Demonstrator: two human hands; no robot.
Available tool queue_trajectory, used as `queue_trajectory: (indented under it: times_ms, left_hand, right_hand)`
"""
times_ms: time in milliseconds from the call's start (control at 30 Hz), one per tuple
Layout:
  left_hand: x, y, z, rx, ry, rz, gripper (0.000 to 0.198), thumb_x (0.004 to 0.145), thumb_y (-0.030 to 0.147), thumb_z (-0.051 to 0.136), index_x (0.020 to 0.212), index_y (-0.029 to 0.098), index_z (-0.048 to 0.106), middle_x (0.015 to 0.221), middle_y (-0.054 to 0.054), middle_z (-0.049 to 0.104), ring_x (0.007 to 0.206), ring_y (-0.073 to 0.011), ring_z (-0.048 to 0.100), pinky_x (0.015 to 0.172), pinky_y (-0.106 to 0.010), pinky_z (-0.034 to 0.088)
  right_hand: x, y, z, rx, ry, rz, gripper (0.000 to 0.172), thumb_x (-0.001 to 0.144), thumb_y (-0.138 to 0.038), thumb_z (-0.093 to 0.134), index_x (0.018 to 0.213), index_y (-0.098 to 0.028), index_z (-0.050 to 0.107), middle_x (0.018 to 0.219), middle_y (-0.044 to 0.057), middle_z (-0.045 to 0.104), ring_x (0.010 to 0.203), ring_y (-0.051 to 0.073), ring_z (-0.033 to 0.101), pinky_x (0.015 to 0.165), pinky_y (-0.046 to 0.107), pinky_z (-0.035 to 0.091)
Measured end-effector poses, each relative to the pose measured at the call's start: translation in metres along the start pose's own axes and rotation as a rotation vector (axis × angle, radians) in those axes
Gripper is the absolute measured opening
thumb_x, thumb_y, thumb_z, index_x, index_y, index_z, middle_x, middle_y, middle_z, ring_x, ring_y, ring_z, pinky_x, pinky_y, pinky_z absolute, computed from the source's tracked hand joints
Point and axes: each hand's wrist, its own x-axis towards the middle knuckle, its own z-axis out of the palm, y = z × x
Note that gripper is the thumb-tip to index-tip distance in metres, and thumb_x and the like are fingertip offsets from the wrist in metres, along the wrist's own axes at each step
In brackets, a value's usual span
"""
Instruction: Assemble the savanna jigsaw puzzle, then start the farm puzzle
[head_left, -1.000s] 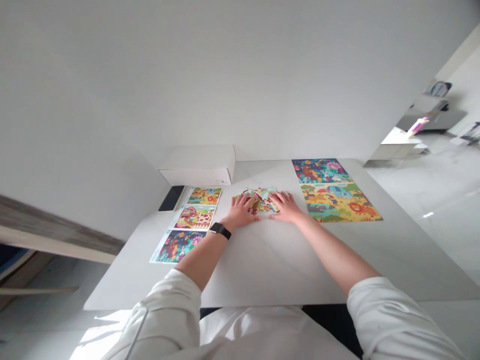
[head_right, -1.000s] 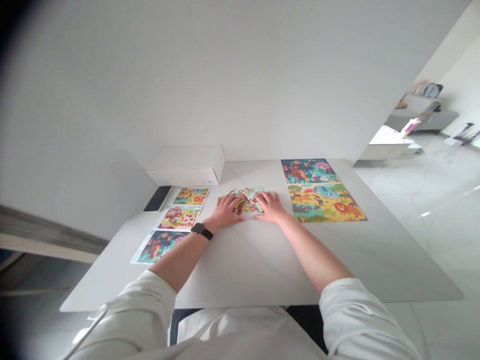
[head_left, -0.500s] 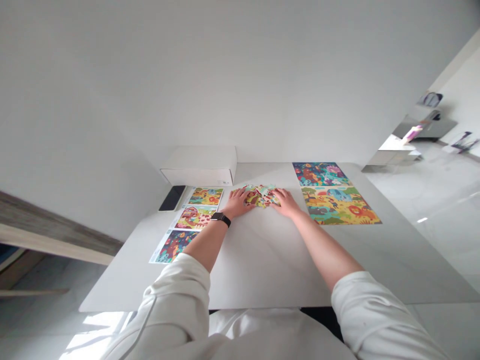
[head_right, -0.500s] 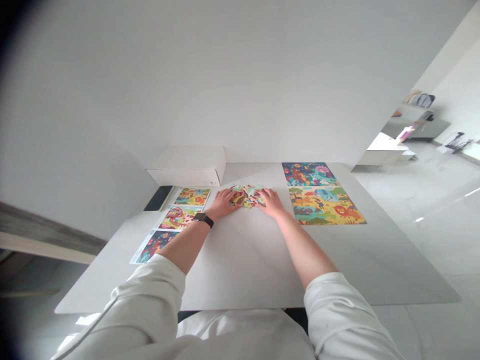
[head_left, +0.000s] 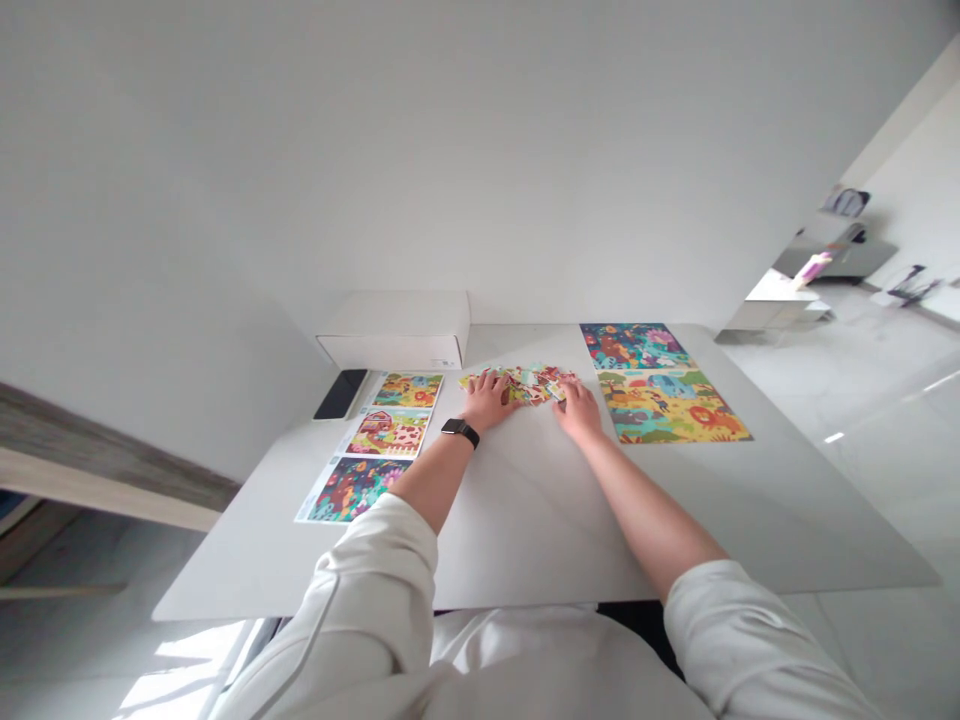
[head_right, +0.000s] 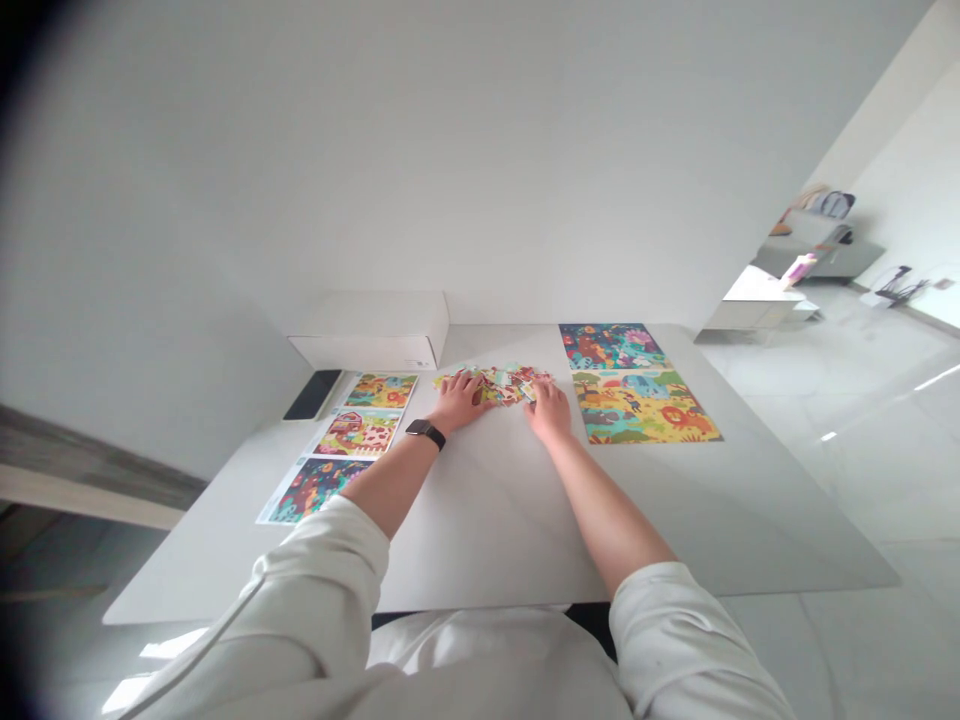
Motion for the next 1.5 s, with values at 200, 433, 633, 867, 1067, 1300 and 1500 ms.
queue_trajectory:
  times_ms: [200,433,633,867,1067,1300,1500]
  left_hand:
    - [-0.037,0.014,-0.014,-0.154,0.128,-0.083,0.058,0.099,0.048,0.067,0.154,0.028,0.059,0.164,-0.014,0.055,0.156,-0.0347,0.044,0.13,-0.058,0.034]
    - [-0.09,0.029,-0.024,-0.665,0.134,-0.189,0.027,0.099,0.04,0.059,0.106,0.022,0.078,0.108,-0.008,0.081,0.094,-0.0228,0.074,0.089,-0.036,0.059]
    - [-0.103,0.033,-0.018,-0.81,0.125,-0.316,0.029,0.096,0.043,0.056,0.083,0.021,0.069,0.072,-0.002,0.069,0.072,-0.0188,0.064,0.069,-0.03,0.048]
    - [-0.091,0.025,-0.016,-0.829,0.088,-0.222,0.03,0.096,0.044,0.054,0.08,0.021,0.066,0.066,0.001,0.06,0.066,-0.0165,0.057,0.066,-0.029,0.043]
    - [-0.089,0.025,-0.015,-0.842,0.063,-0.191,0.027,0.094,0.04,0.056,0.083,0.02,0.07,0.068,0.0,0.065,0.067,-0.0167,0.059,0.067,-0.029,0.044]
    - [-0.093,0.025,-0.017,-0.868,0.046,-0.134,0.026,0.092,0.04,0.059,0.081,0.019,0.07,0.069,-0.001,0.067,0.064,-0.0148,0.056,0.064,-0.028,0.042]
    - [-0.096,0.028,-0.017,-1.046,0.014,-0.154,0.03,0.092,0.049,0.065,0.088,0.02,0.067,0.072,0.0,0.066,0.053,-0.01,0.051,0.05,-0.023,0.039]
  right_hand:
    - [-0.024,-0.005,-0.007,-0.044,-0.065,0.046,0.054,0.1,-0.034,0.056,0.151,-0.018,0.061,0.156,0.023,0.059,0.144,0.039,0.053,0.122,0.059,0.038]
    - [-0.032,0.002,-0.013,0.111,0.041,0.09,0.052,0.097,-0.031,0.055,0.145,-0.017,0.066,0.134,0.021,0.072,0.127,0.037,0.064,0.113,0.053,0.048]
    - [-0.016,-0.009,-0.014,-0.005,0.059,0.275,0.055,0.092,-0.046,0.07,0.136,-0.013,0.071,0.132,0.027,0.07,0.125,0.043,0.063,0.108,0.054,0.049]
    - [-0.002,-0.016,-0.014,-0.08,0.074,0.341,0.043,0.095,-0.049,0.068,0.122,-0.019,0.08,0.128,0.023,0.071,0.125,0.044,0.062,0.105,0.054,0.05]
    - [-0.004,-0.007,-0.016,-0.053,0.068,0.329,0.041,0.099,-0.046,0.066,0.126,-0.018,0.078,0.127,0.021,0.073,0.122,0.037,0.064,0.107,0.046,0.047]
    - [-0.004,-0.009,-0.023,0.043,0.108,0.337,0.037,0.093,-0.037,0.076,0.122,-0.014,0.08,0.124,0.022,0.076,0.122,0.036,0.068,0.109,0.044,0.049]
    - [-0.017,-0.012,-0.048,0.297,0.184,0.243,0.039,0.09,-0.038,0.077,0.123,-0.018,0.077,0.118,0.016,0.081,0.112,0.032,0.074,0.102,0.043,0.056]
